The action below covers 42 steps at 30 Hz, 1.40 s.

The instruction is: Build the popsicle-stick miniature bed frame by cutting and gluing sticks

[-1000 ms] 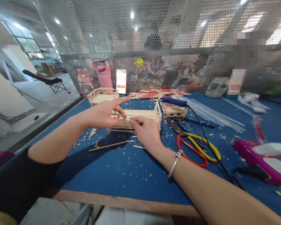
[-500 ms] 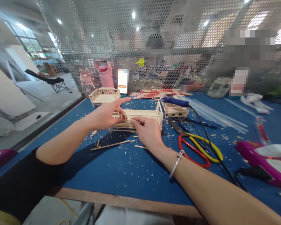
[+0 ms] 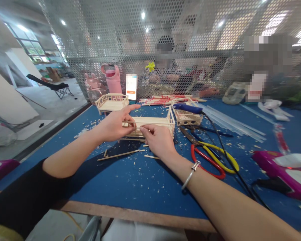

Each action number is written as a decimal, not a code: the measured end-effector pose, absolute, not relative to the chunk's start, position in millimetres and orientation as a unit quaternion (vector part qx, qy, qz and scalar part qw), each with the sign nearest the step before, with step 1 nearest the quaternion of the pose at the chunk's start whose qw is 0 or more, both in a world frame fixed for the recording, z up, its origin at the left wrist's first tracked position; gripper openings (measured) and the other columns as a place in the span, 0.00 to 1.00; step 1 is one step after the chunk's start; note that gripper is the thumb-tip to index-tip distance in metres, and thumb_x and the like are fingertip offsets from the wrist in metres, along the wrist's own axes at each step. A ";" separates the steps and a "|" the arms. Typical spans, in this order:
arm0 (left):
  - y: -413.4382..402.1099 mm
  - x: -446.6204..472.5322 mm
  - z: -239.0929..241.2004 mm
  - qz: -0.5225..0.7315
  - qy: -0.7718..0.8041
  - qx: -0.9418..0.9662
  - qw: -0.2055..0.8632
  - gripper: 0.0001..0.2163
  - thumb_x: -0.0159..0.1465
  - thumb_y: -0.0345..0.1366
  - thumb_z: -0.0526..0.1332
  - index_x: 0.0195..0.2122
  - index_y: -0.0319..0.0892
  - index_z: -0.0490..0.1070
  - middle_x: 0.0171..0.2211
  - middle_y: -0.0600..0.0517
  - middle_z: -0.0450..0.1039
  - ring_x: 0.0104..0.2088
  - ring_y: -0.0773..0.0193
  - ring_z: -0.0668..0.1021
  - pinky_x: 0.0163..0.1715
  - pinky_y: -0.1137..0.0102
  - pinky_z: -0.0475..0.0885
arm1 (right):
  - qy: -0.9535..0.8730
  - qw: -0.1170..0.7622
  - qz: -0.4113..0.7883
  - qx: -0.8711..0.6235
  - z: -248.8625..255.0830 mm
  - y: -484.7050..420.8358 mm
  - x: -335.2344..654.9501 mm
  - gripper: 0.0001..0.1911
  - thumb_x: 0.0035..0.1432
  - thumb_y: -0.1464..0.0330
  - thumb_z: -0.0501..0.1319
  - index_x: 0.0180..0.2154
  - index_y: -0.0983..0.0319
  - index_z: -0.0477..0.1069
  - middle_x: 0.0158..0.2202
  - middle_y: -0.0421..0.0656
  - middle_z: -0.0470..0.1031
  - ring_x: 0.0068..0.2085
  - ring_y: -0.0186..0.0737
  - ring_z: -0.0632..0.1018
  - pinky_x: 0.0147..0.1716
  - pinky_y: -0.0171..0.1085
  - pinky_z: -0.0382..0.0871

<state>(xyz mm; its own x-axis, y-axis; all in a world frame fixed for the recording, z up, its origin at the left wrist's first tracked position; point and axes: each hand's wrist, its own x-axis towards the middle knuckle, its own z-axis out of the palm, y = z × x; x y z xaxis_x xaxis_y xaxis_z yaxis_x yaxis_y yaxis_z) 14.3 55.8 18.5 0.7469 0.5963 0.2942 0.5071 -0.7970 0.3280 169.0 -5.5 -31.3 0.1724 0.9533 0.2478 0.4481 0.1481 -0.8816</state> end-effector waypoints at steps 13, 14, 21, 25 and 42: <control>58.6 14.0 15.2 0.205 0.287 0.927 0.126 0.33 0.55 0.31 0.56 0.62 0.40 0.44 0.33 0.50 0.75 0.35 0.64 0.75 0.36 0.70 0.66 | -0.607 0.430 0.247 -0.621 -27.3 -7.2 173.1 0.16 0.54 0.61 0.54 0.22 0.63 0.71 0.13 0.36 0.67 0.14 0.29 0.63 0.17 0.31 0.55; 58.7 13.9 15.1 0.205 0.286 0.927 0.127 0.33 0.55 0.31 0.56 0.62 0.40 0.44 0.33 0.50 0.75 0.35 0.64 0.75 0.36 0.71 0.66 | -0.617 0.426 0.232 -0.619 -28.2 -6.9 172.4 0.17 0.55 0.60 0.53 0.21 0.62 0.71 0.13 0.37 0.67 0.14 0.29 0.64 0.17 0.31 0.55; 59.4 12.8 13.9 0.201 0.287 0.927 0.134 0.34 0.56 0.31 0.56 0.62 0.41 0.43 0.33 0.51 0.75 0.33 0.65 0.75 0.35 0.72 0.66 | -0.666 0.397 0.106 -0.623 -34.0 -7.6 170.0 0.19 0.57 0.61 0.51 0.20 0.61 0.69 0.16 0.39 0.69 0.20 0.33 0.67 0.23 0.32 0.53; 59.2 12.7 14.3 0.199 0.284 0.929 0.131 0.33 0.56 0.31 0.56 0.62 0.42 0.43 0.33 0.52 0.75 0.34 0.66 0.75 0.35 0.72 0.66 | -0.675 0.369 0.079 -0.633 -33.4 -8.0 169.6 0.17 0.58 0.64 0.50 0.23 0.60 0.71 0.18 0.40 0.71 0.21 0.34 0.68 0.25 0.33 0.54; 57.2 12.9 17.9 0.188 0.283 0.934 0.109 0.32 0.56 0.31 0.55 0.62 0.41 0.46 0.35 0.51 0.76 0.35 0.65 0.75 0.38 0.71 0.65 | -0.670 0.359 0.056 -0.647 -35.0 -8.5 168.6 0.13 0.55 0.63 0.54 0.35 0.60 0.76 0.18 0.40 0.71 0.19 0.34 0.67 0.23 0.33 0.54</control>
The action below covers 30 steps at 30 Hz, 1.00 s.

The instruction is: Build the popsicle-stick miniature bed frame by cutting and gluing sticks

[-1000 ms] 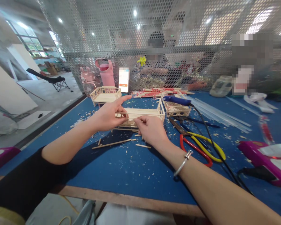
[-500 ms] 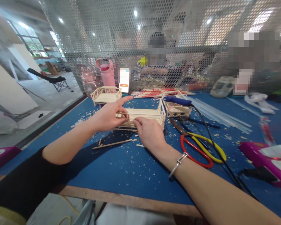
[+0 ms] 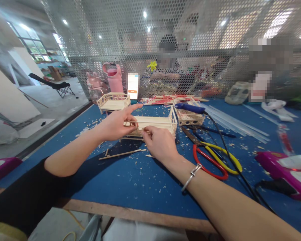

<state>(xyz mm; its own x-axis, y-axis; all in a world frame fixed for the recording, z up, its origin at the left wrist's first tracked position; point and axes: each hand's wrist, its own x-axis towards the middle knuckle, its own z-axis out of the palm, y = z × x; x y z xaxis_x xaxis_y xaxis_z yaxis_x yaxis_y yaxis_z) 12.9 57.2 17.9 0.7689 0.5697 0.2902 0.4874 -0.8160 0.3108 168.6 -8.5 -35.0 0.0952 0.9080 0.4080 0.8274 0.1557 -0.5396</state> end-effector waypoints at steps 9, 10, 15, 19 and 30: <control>57.3 12.4 18.3 0.184 0.282 0.936 0.107 0.32 0.56 0.32 0.55 0.62 0.41 0.45 0.36 0.50 0.76 0.36 0.65 0.75 0.37 0.71 0.65 | -0.662 0.431 0.046 -0.611 -39.6 -10.9 172.2 0.17 0.53 0.63 0.57 0.44 0.60 0.74 0.22 0.41 0.77 0.23 0.36 0.74 0.27 0.34 0.63; 57.1 12.5 18.4 0.184 0.282 0.935 0.107 0.32 0.56 0.32 0.55 0.62 0.41 0.46 0.36 0.50 0.76 0.35 0.65 0.75 0.37 0.71 0.65 | -0.663 0.436 0.035 -0.607 -40.2 -11.2 172.8 0.16 0.54 0.64 0.57 0.43 0.59 0.75 0.25 0.42 0.78 0.25 0.37 0.75 0.28 0.34 0.65; 55.3 13.8 19.8 0.181 0.294 0.933 0.100 0.31 0.56 0.32 0.55 0.62 0.42 0.46 0.36 0.51 0.76 0.35 0.65 0.75 0.37 0.71 0.66 | -0.685 0.451 -0.002 -0.572 -43.9 -9.7 175.7 0.13 0.55 0.66 0.56 0.39 0.56 0.77 0.36 0.42 0.79 0.35 0.42 0.79 0.35 0.37 0.70; 55.1 13.7 19.9 0.179 0.298 0.933 0.092 0.31 0.57 0.32 0.55 0.62 0.43 0.46 0.35 0.52 0.76 0.35 0.65 0.75 0.37 0.71 0.66 | -0.690 0.457 -0.023 -0.561 -46.4 -7.2 177.4 0.13 0.55 0.67 0.56 0.39 0.57 0.77 0.36 0.42 0.79 0.35 0.42 0.79 0.35 0.38 0.72; 58.0 12.4 18.4 0.180 0.290 0.934 0.103 0.33 0.57 0.31 0.56 0.62 0.44 0.44 0.38 0.51 0.75 0.38 0.64 0.75 0.39 0.70 0.65 | -0.712 0.427 -0.039 -0.556 -52.1 -5.8 176.5 0.12 0.55 0.67 0.56 0.37 0.56 0.77 0.34 0.41 0.79 0.34 0.41 0.79 0.33 0.37 0.71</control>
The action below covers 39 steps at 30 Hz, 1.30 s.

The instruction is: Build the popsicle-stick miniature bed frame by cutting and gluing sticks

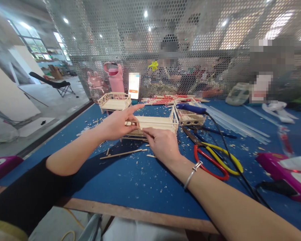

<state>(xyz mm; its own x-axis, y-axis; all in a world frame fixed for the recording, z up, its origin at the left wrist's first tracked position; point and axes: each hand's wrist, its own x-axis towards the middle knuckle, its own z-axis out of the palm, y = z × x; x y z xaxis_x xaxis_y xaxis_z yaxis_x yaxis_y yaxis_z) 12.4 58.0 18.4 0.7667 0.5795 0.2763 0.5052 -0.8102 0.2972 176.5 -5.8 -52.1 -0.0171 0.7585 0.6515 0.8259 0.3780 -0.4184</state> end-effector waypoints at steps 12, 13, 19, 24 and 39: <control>53.3 11.1 19.7 0.182 0.285 0.938 0.082 0.35 0.51 0.27 0.54 0.61 0.43 0.46 0.40 0.50 0.73 0.34 0.66 0.74 0.35 0.71 0.66 | -0.656 0.502 -0.030 -0.562 -39.2 -13.0 180.9 0.11 0.46 0.73 0.55 0.30 0.62 0.76 0.19 0.38 0.74 0.17 0.30 0.69 0.20 0.31 0.63; 53.3 10.7 19.7 0.182 0.285 0.938 0.076 0.34 0.51 0.27 0.54 0.61 0.43 0.47 0.41 0.50 0.73 0.35 0.65 0.74 0.35 0.71 0.67 | -0.655 0.502 -0.031 -0.564 -38.8 -13.2 182.4 0.11 0.46 0.73 0.55 0.28 0.62 0.76 0.19 0.38 0.74 0.17 0.30 0.69 0.21 0.31 0.63; 52.0 13.5 21.2 0.180 0.277 0.943 0.049 0.35 0.52 0.30 0.55 0.61 0.42 0.46 0.44 0.49 0.71 0.41 0.62 0.72 0.41 0.68 0.65 | -0.664 0.498 -0.009 -0.557 -38.3 -10.7 184.9 0.10 0.50 0.71 0.56 0.29 0.61 0.76 0.27 0.41 0.79 0.27 0.36 0.77 0.28 0.33 0.68; 51.1 20.1 26.7 0.177 0.275 0.945 0.019 0.38 0.52 0.31 0.56 0.63 0.42 0.38 0.45 0.47 0.70 0.44 0.59 0.71 0.44 0.66 0.64 | -0.665 0.490 -0.019 -0.563 -37.4 -11.0 182.7 0.09 0.48 0.73 0.58 0.30 0.60 0.76 0.26 0.40 0.79 0.25 0.36 0.77 0.28 0.33 0.68; 55.5 32.2 38.7 0.054 0.271 0.959 0.065 0.41 0.50 0.33 0.58 0.64 0.42 0.37 0.41 0.46 0.74 0.37 0.60 0.74 0.36 0.69 0.65 | -0.712 0.342 -0.080 -0.608 -33.7 -14.4 185.1 0.12 0.57 0.69 0.52 0.38 0.61 0.72 0.27 0.43 0.77 0.27 0.40 0.75 0.27 0.36 0.63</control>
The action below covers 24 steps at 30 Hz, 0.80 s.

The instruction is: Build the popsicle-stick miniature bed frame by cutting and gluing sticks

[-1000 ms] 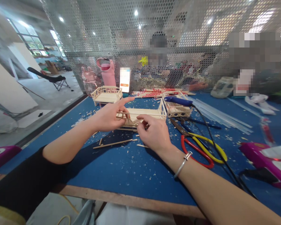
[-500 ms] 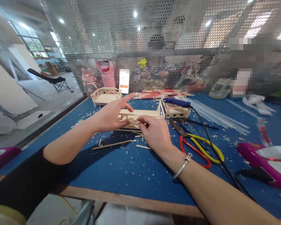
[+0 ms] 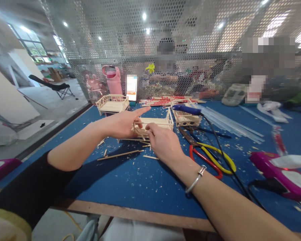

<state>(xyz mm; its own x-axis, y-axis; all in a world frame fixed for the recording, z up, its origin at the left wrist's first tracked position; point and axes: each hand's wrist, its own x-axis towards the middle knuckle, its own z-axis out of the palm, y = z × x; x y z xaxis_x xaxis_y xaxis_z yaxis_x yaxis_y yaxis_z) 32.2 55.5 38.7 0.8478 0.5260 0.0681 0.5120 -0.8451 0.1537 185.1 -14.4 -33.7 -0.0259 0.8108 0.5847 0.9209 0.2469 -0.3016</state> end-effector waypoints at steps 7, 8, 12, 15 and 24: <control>49.6 20.5 39.6 0.084 0.315 0.943 0.068 0.40 0.51 0.32 0.58 0.64 0.44 0.38 0.43 0.46 0.73 0.39 0.59 0.74 0.38 0.67 0.65 | -0.735 0.373 -0.132 -0.550 -37.0 -12.4 175.7 0.14 0.57 0.67 0.53 0.38 0.62 0.75 0.38 0.48 0.78 0.38 0.43 0.76 0.37 0.38 0.67; 49.7 19.7 37.9 0.088 0.312 0.943 0.073 0.40 0.52 0.32 0.57 0.64 0.44 0.38 0.41 0.47 0.73 0.38 0.59 0.74 0.37 0.68 0.65 | -0.738 0.368 -0.139 -0.548 -37.1 -11.3 173.7 0.13 0.57 0.67 0.53 0.37 0.63 0.75 0.37 0.49 0.78 0.38 0.44 0.76 0.37 0.39 0.67; 50.3 18.9 29.1 0.109 0.312 0.941 0.078 0.37 0.55 0.33 0.56 0.64 0.44 0.39 0.36 0.49 0.75 0.34 0.61 0.74 0.35 0.69 0.65 | -0.725 0.350 -0.123 -0.580 -37.5 -5.7 167.7 0.13 0.55 0.66 0.55 0.35 0.63 0.76 0.35 0.49 0.78 0.35 0.47 0.76 0.36 0.42 0.67; 50.7 17.7 25.2 0.130 0.304 0.939 0.089 0.37 0.55 0.31 0.56 0.64 0.44 0.38 0.36 0.50 0.74 0.35 0.63 0.75 0.35 0.70 0.65 | -0.714 0.362 -0.072 -0.595 -37.8 -2.4 167.0 0.11 0.53 0.68 0.55 0.32 0.61 0.76 0.31 0.46 0.79 0.33 0.45 0.77 0.35 0.41 0.67; 53.9 12.5 23.1 0.177 0.283 0.935 0.117 0.36 0.57 0.32 0.56 0.63 0.42 0.39 0.36 0.49 0.75 0.37 0.63 0.75 0.39 0.69 0.65 | -0.682 0.470 0.008 -0.561 -41.3 -3.2 170.3 0.09 0.53 0.67 0.56 0.29 0.60 0.74 0.27 0.41 0.78 0.29 0.38 0.76 0.30 0.35 0.65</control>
<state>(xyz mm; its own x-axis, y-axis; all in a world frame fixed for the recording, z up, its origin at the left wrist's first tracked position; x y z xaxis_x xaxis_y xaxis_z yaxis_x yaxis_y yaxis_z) 12.5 53.9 23.1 0.7773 0.5706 0.2650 0.4881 -0.8127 0.3182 170.3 -3.2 -41.3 0.0709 0.7720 0.6317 0.7560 0.3715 -0.5389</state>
